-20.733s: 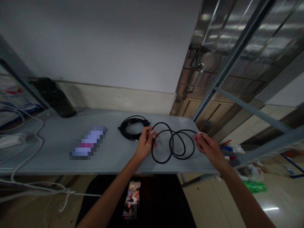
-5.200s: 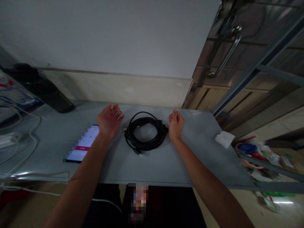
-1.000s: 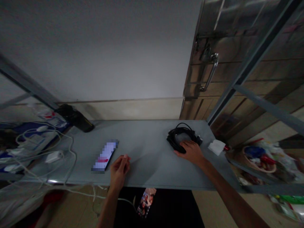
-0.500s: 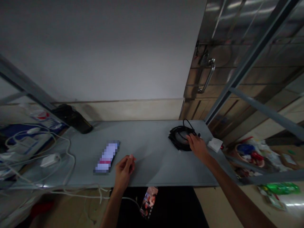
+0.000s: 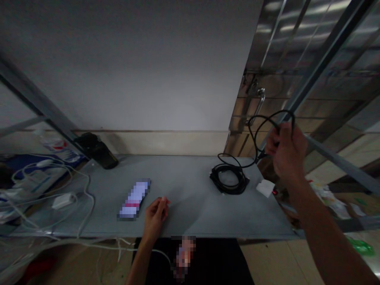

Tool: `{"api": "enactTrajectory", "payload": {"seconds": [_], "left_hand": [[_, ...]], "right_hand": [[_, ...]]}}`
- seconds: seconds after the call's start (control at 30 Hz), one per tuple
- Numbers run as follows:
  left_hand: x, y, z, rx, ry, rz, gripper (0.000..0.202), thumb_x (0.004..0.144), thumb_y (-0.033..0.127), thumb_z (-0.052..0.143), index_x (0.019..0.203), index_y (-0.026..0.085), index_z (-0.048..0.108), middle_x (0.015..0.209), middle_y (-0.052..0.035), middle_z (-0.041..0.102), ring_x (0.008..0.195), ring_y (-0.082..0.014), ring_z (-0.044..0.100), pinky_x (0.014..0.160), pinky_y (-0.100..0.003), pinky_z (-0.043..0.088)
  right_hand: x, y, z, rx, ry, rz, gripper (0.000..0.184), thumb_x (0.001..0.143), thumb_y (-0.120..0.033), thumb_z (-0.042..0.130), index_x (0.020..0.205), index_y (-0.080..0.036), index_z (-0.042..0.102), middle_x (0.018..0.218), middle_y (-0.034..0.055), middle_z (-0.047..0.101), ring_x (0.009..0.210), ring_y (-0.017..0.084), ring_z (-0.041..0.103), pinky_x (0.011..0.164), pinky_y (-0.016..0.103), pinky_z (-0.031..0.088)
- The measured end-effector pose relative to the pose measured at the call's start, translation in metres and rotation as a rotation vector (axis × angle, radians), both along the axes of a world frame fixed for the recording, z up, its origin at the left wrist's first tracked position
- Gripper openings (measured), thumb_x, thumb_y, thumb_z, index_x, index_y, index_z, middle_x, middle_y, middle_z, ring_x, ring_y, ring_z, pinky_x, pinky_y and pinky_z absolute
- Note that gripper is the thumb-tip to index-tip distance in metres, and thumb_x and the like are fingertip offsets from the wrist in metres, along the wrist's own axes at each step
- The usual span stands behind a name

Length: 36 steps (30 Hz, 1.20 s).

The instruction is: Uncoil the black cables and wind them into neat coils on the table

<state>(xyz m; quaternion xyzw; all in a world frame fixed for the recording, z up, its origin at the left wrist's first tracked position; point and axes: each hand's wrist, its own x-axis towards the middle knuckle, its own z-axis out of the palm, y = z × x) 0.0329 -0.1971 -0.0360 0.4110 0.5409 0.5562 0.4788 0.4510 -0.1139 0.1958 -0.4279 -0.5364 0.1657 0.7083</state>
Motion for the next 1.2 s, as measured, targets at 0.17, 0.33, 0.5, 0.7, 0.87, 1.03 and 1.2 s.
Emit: {"api": "enactTrajectory", "payload": {"seconds": [0.17, 0.33, 0.5, 0.7, 0.87, 1.03, 1.2], "left_hand": [[0.004, -0.003, 0.005, 0.023, 0.069, -0.025, 0.063, 0.09, 0.08, 0.08, 0.082, 0.018, 0.072, 0.062, 0.0053, 0.049, 0.055, -0.011, 0.043, 0.052, -0.022, 0.034], [0.024, -0.011, 0.013, 0.085, 0.174, -0.11, 0.058, 0.092, 0.077, 0.08, 0.093, 0.019, 0.081, 0.069, -0.0013, 0.065, 0.066, -0.0182, 0.061, 0.066, -0.029, 0.049], [0.082, -0.04, 0.016, 0.134, 0.047, -0.323, 0.063, 0.089, 0.063, 0.091, 0.139, 0.026, 0.079, 0.146, -0.0188, 0.076, 0.13, -0.0375, 0.074, 0.105, -0.047, 0.059], [0.138, -0.085, 0.008, -0.035, -0.497, -0.342, 0.079, 0.096, 0.074, 0.078, 0.161, 0.032, 0.064, 0.16, -0.0223, 0.066, 0.143, -0.0445, 0.07, 0.104, -0.055, 0.062], [0.106, -0.103, 0.0, -0.181, -0.446, 0.014, 0.065, 0.085, 0.084, 0.082, 0.117, 0.028, 0.085, 0.13, -0.019, 0.083, 0.133, -0.0429, 0.076, 0.106, -0.052, 0.064], [0.045, -0.109, 0.023, -0.219, -0.291, 0.053, 0.063, 0.079, 0.077, 0.091, 0.11, 0.022, 0.083, 0.092, -0.0111, 0.084, 0.093, -0.033, 0.082, 0.089, -0.045, 0.067], [0.001, -0.105, 0.056, -0.143, -0.232, 0.075, 0.064, 0.079, 0.074, 0.092, 0.114, 0.022, 0.081, 0.077, -0.0061, 0.075, 0.068, -0.0267, 0.072, 0.065, -0.04, 0.062]], "right_hand": [[-0.033, -0.03, 0.09, 0.185, 0.208, 0.109, 0.041, 0.103, -0.051, 0.086, 0.088, -0.025, 0.058, 0.073, -0.0071, 0.04, 0.047, 0.009, 0.029, 0.037, 0.028, 0.015], [-0.068, -0.064, 0.138, 0.237, 0.132, 0.127, 0.041, 0.121, -0.025, 0.046, 0.081, -0.025, 0.053, 0.077, -0.0038, 0.036, 0.051, 0.01, 0.028, 0.04, 0.029, 0.018], [-0.092, -0.081, 0.145, 0.219, 0.074, 0.101, 0.043, 0.123, -0.027, 0.043, 0.082, -0.025, 0.055, 0.084, -0.0014, 0.034, 0.056, 0.011, 0.032, 0.045, 0.027, 0.027], [-0.115, -0.088, 0.081, 0.122, 0.111, 0.293, 0.023, 0.118, -0.041, 0.062, 0.101, -0.027, 0.054, 0.082, -0.0038, 0.043, 0.052, 0.01, 0.033, 0.043, 0.024, 0.026], [-0.109, -0.118, -0.017, -0.29, -0.085, 0.362, 0.029, 0.121, -0.056, 0.052, 0.119, -0.029, 0.061, 0.08, -0.0029, 0.054, 0.063, 0.015, 0.051, 0.055, 0.027, 0.046], [-0.081, -0.152, -0.093, -0.544, -0.328, 0.428, 0.044, 0.12, -0.063, 0.046, 0.116, -0.029, 0.073, 0.099, 0.0074, 0.077, 0.098, 0.027, 0.076, 0.091, 0.041, 0.064], [-0.021, -0.181, -0.141, -0.681, -0.189, 0.191, 0.048, 0.11, -0.073, 0.058, 0.111, -0.029, 0.078, 0.097, 0.0115, 0.079, 0.087, 0.031, 0.078, 0.083, 0.046, 0.071]]}}
